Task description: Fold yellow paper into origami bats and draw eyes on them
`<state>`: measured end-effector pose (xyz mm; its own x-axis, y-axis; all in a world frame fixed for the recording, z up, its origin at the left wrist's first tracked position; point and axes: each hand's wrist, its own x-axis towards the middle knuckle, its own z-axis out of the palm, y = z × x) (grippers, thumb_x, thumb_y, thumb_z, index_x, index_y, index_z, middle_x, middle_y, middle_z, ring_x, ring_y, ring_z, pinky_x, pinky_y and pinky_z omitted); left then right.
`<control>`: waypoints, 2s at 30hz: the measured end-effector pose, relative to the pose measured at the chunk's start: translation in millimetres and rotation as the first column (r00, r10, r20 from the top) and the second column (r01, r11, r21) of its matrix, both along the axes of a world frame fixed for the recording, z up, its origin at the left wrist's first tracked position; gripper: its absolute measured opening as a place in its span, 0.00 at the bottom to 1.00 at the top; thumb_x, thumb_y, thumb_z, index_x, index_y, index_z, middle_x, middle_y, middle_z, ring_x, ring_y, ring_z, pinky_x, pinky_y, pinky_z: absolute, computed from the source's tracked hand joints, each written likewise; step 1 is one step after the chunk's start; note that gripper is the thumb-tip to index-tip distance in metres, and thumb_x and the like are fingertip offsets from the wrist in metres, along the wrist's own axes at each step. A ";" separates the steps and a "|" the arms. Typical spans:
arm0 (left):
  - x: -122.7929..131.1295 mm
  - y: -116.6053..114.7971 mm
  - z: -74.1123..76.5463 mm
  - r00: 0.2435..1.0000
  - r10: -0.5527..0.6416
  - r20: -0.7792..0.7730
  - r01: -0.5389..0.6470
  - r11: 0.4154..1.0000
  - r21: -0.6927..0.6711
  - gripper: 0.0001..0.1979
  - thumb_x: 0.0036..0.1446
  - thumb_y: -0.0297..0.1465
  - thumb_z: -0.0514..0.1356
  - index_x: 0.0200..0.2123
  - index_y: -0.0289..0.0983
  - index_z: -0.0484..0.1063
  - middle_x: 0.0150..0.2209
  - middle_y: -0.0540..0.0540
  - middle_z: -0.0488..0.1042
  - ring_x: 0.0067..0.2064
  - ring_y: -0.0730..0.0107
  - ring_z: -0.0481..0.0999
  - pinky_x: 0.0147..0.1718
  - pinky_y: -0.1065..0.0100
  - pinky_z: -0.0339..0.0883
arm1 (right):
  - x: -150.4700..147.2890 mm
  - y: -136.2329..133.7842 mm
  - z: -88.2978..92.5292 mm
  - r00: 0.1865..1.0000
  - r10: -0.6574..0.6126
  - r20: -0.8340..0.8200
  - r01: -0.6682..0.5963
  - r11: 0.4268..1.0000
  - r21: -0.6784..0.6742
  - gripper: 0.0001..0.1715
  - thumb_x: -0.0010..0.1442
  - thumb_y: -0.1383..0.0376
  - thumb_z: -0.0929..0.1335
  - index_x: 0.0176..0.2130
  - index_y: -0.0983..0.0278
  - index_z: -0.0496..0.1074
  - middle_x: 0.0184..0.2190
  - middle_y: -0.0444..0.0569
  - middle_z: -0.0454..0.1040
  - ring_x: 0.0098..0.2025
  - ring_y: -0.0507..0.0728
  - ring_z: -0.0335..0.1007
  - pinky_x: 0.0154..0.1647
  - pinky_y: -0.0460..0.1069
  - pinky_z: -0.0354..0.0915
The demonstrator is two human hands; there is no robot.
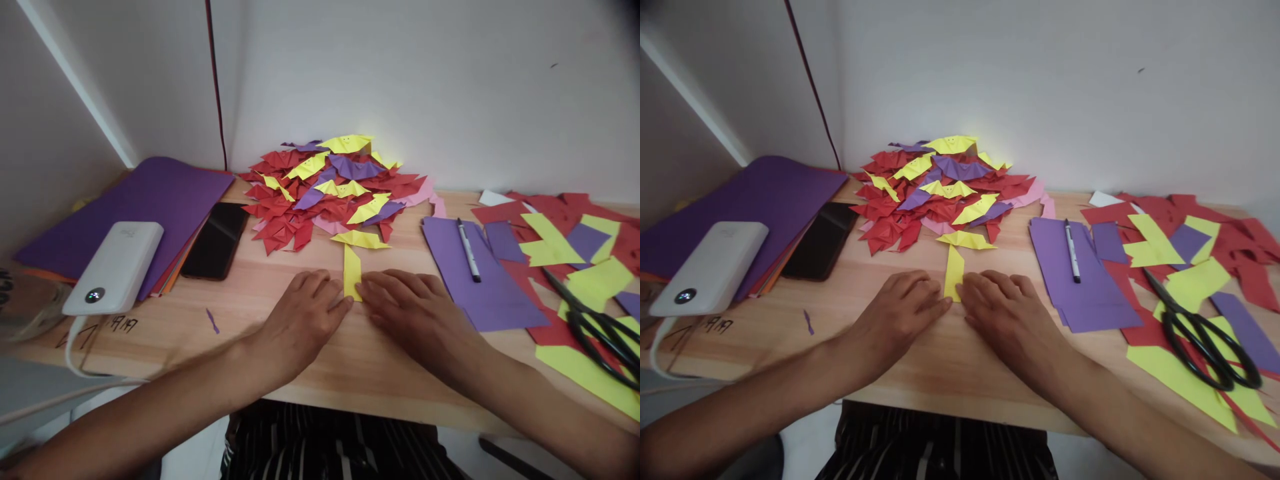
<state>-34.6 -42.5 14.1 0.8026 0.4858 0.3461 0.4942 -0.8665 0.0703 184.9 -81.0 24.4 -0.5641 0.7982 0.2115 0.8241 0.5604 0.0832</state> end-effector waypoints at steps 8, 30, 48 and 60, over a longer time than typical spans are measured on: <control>-2.8 3.8 3.8 0.999 0.025 0.024 -0.025 0.999 0.030 0.08 0.61 0.26 0.55 0.41 0.34 0.74 0.41 0.43 0.73 0.49 0.59 0.68 0.47 0.56 0.66 | -7.4 -13.4 0.3 0.995 0.044 -0.088 -0.048 0.998 -0.047 0.16 0.64 0.67 0.63 0.52 0.64 0.70 0.54 0.53 0.72 0.55 0.61 0.63 0.50 0.57 0.59; -2.1 -4.2 1.0 0.995 -0.029 -0.091 0.052 0.963 0.263 0.15 0.63 0.21 0.49 0.46 0.24 0.73 0.46 0.38 0.76 0.48 0.60 0.72 0.48 0.59 0.64 | -0.2 -30.9 -1.0 0.981 -0.031 -0.192 0.032 0.999 0.003 0.18 0.67 0.64 0.60 0.54 0.63 0.69 0.52 0.47 0.75 0.54 0.59 0.68 0.54 0.57 0.59; -2.3 -2.9 -4.8 0.999 -0.044 -0.006 0.044 0.970 0.240 0.12 0.61 0.20 0.52 0.42 0.25 0.74 0.43 0.39 0.76 0.44 0.61 0.72 0.43 0.61 0.67 | 37.4 1.1 16.2 0.872 -0.383 -0.304 0.303 0.912 -0.278 0.20 0.66 0.56 0.60 0.46 0.61 0.75 0.37 0.52 0.73 0.37 0.57 0.71 0.37 0.52 0.68; -1.5 -3.3 -6.2 0.999 -0.044 0.009 0.041 0.966 0.254 0.12 0.61 0.20 0.52 0.41 0.25 0.74 0.44 0.37 0.75 0.45 0.60 0.71 0.44 0.59 0.67 | 46.9 -9.0 -1.2 0.929 -0.364 0.067 0.346 0.918 0.196 0.20 0.65 0.60 0.62 0.52 0.66 0.71 0.48 0.57 0.71 0.44 0.64 0.65 0.40 0.56 0.61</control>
